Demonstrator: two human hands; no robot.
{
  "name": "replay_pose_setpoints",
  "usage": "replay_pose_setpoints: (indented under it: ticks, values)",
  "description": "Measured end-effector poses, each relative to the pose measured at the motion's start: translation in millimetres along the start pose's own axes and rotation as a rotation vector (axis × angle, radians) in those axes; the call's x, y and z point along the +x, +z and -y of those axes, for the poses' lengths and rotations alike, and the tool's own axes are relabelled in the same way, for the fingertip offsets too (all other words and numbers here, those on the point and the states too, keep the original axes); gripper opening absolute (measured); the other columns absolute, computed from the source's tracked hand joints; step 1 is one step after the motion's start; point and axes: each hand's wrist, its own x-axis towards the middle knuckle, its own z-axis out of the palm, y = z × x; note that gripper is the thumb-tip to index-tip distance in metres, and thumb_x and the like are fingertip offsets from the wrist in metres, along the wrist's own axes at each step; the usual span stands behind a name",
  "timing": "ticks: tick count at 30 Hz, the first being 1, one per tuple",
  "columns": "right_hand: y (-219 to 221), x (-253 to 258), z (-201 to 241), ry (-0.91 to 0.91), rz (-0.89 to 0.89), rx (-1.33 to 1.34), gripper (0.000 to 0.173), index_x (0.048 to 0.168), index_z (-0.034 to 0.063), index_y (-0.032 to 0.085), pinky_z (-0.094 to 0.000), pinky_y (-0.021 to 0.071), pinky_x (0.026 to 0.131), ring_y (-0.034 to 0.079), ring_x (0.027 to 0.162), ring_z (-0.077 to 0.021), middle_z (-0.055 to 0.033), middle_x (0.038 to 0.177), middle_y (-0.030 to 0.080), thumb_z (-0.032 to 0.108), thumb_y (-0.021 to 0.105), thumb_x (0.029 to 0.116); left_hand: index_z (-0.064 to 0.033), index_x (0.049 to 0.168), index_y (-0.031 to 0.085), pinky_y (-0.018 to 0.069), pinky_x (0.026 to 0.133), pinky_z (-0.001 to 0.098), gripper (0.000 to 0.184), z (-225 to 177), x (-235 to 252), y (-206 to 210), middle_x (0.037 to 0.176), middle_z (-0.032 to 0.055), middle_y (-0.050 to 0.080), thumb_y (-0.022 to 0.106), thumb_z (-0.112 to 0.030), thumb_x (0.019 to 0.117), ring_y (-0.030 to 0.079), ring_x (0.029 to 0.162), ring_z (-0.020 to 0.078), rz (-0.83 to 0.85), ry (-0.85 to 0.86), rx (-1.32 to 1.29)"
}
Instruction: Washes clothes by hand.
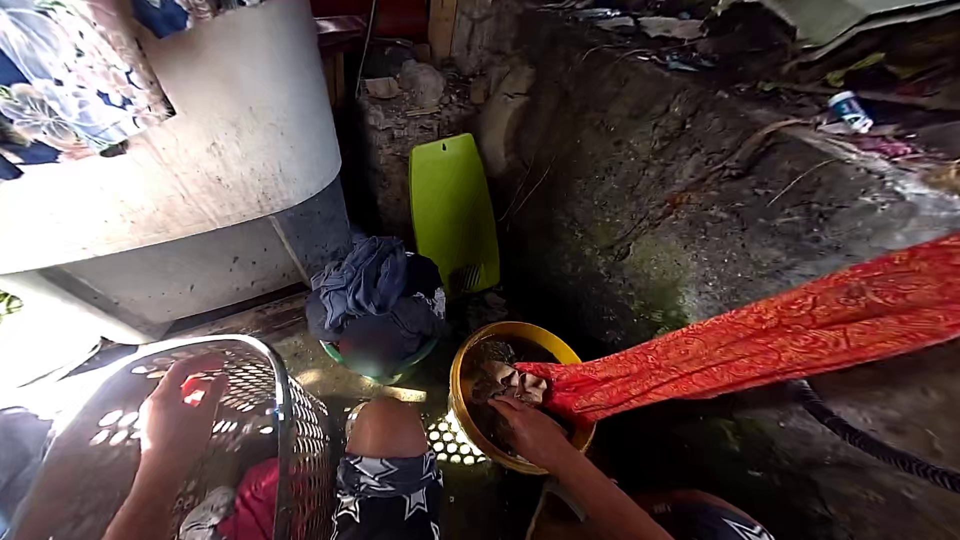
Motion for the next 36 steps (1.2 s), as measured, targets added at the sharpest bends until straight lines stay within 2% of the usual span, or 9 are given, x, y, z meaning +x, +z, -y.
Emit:
replay_pose_setpoints:
  ticks: [6,9,12,17,27,29,31,34,36]
  values:
    - [30,69,29,0.18,0.107,-0.11,0.058,0.16,0.0054,0.033,-0.0573,0.0306,0.12,0.035,0.15,-0.0394,-0.0217,0.16,0.04,0.016,0.049,0.105,0.0044,0.125,0.064,0.0615,0.08,0.0377,0.032,-133,8,61,0.12,0.0174,0.069,0.061,-0.007,0.0957,0.072,0.09,0.0197,0.306,0.166,-0.171]
    - [37,65,35,0.412,0.238,-0.148,0.043,0.141,-0.0021,0.056,-0.0619,0.0422,0.108,0.051,0.136,-0.0438,-0.0259,0.146,0.054,0.019,0.051,0.1045,-0.0006,0.123,0.068,0.0601,0.078,0.0337,0.029,-179,5,101,0.119,0.0146,0.07,0.061,-0.011,0.0976,0.071,0.089,0.0178,0.474,0.33,-0.171]
    - [31,56,12,0.399,0.288,-0.019,0.045,0.139,-0.0027,0.056,-0.0662,0.042,0.106,0.051,0.134,-0.0468,-0.029,0.144,0.054,0.023,0.058,0.1025,-0.001,0.127,0.066,0.0578,0.079,0.0328,0.03,-206,6,140,0.123,0.016,0.068,0.06,-0.012,0.0998,0.07,0.092,0.0193,0.678,0.321,-0.213]
    - [-19,13,-15,0.132,-0.182,0.527,0.041,0.122,-0.0084,0.065,-0.0606,0.0462,0.102,0.063,0.113,-0.0425,-0.0307,0.118,0.065,0.021,0.073,0.0947,0.0011,0.134,0.061,0.0545,0.097,0.0404,0.035,-218,12,214,0.131,0.0209,0.064,0.06,-0.009,0.1005,0.067,0.111,0.0276,0.907,0.197,-0.208]
    - [-206,-117,73,-0.352,-0.941,0.621,0.004,0.096,0.0047,0.068,-0.0214,0.0546,0.064,0.062,0.067,0.0002,0.0045,0.078,0.066,0.007,0.065,0.0938,0.0005,0.153,0.042,0.0448,0.112,0.0556,0.076,-197,-4,289,0.147,0.027,0.053,0.078,-0.002,0.086,0.055,0.133,0.0403,1.132,0.066,-0.201]
    - [-223,-135,80,-0.415,-1.085,0.557,0.004,0.095,0.0106,0.066,-0.0125,0.0515,0.06,0.059,0.065,0.0064,0.0106,0.076,0.063,0.01,0.062,0.0953,0.0017,0.149,0.047,0.0483,0.107,0.0549,0.064,-202,-13,298,0.136,0.026,0.061,0.074,-0.013,0.0928,0.062,0.124,0.0371,1.131,0.005,-0.266]
    - [-228,-145,76,-0.377,-1.177,0.427,0.003,0.094,0.012,0.066,-0.0106,0.049,0.058,0.058,0.063,0.0077,0.011,0.075,0.062,0.013,0.063,0.0948,0.0019,0.14,0.055,0.0572,0.088,0.052,0.043,-215,-17,294,0.121,0.0252,0.065,0.064,-0.015,0.101,0.068,0.102,0.0338,1.034,-0.198,-0.391]
    - [-206,-141,51,-0.098,-1.068,0.194,0.013,0.094,0.0059,0.07,-0.0435,0.053,0.059,0.063,0.065,-0.0186,-0.0063,0.075,0.066,0.017,0.071,0.0892,0.0047,0.121,0.062,0.0595,0.074,0.0442,0.023,-225,-9,283,0.104,0.018,0.066,0.055,-0.007,0.1023,0.067,0.086,0.0251,0.784,-0.386,-0.731]
    - [-176,-125,35,0.195,-0.764,0.097,0.028,0.106,0.0019,0.071,-0.0678,0.051,0.076,0.068,0.088,-0.0443,-0.0242,0.09,0.07,0.025,0.073,0.0912,0.004,0.108,0.063,0.0598,0.07,0.037,0.013,-225,-4,279,0.095,0.0105,0.067,0.054,0.0,0.0992,0.067,0.081,0.0177,0.676,-0.362,-0.939]
